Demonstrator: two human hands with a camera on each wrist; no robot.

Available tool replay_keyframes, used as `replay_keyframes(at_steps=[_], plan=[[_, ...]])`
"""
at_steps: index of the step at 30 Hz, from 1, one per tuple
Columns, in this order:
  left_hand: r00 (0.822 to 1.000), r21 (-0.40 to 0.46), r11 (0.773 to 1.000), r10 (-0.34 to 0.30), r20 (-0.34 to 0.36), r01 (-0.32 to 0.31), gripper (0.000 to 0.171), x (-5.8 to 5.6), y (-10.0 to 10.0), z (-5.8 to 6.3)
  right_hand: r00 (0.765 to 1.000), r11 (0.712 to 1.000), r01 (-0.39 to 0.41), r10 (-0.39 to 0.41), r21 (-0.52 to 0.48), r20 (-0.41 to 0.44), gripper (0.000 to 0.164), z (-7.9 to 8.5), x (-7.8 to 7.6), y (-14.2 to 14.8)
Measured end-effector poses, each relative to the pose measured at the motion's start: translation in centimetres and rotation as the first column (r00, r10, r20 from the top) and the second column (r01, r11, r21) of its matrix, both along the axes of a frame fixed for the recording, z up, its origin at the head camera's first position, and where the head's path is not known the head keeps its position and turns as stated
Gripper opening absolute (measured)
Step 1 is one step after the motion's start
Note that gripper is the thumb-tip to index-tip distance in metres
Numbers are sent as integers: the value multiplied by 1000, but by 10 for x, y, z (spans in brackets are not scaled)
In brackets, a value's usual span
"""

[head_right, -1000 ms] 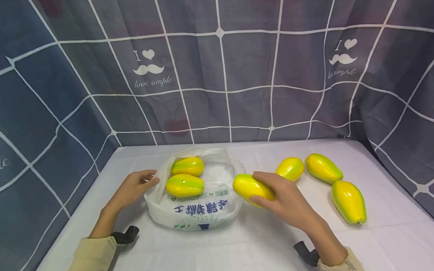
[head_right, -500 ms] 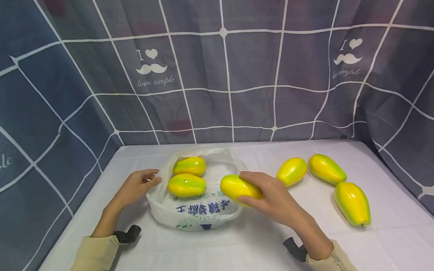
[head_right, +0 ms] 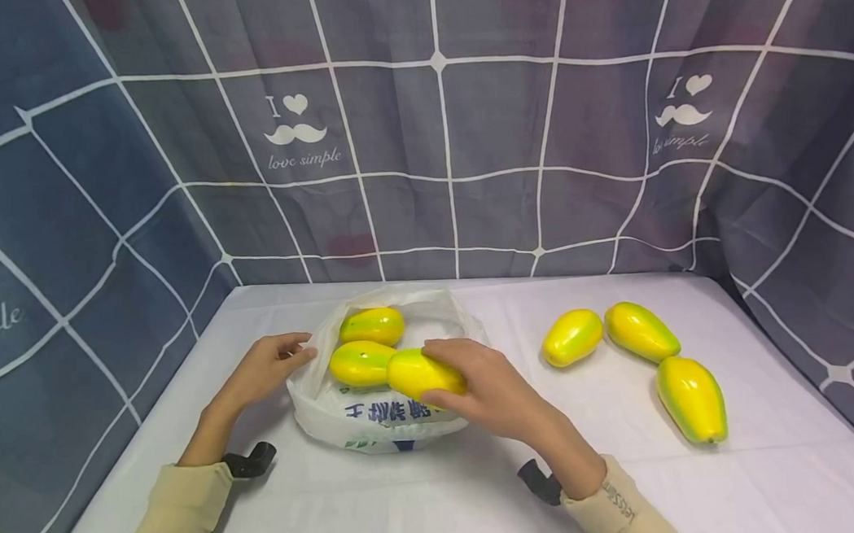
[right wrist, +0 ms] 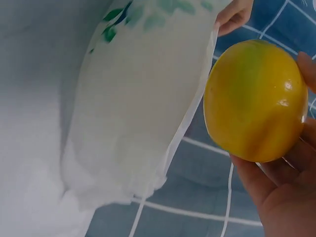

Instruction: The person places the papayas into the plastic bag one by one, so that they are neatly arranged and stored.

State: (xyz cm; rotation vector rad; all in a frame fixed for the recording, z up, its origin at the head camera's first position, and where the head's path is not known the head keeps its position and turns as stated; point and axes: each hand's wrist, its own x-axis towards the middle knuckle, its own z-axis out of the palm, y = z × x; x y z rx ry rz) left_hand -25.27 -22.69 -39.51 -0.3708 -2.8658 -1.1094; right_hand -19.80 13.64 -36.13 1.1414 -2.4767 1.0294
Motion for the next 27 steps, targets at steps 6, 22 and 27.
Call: replay_keyframes(at_steps=[6,22,27], plan=[[1000,5,1000,1,-2,-1,45,0,-2,0,998,998,-54,55,21,-11,55,-1,-2,-20],[1000,12,1000,-10,-7,10,42,-2,1,1,991,991,-131,130,25,19,53,-10,-4,-46],[1000,8,1000,-9,-6,9,42,-1,-1,0,990,989,-139,138,39,27,52,-13,-3,-54]])
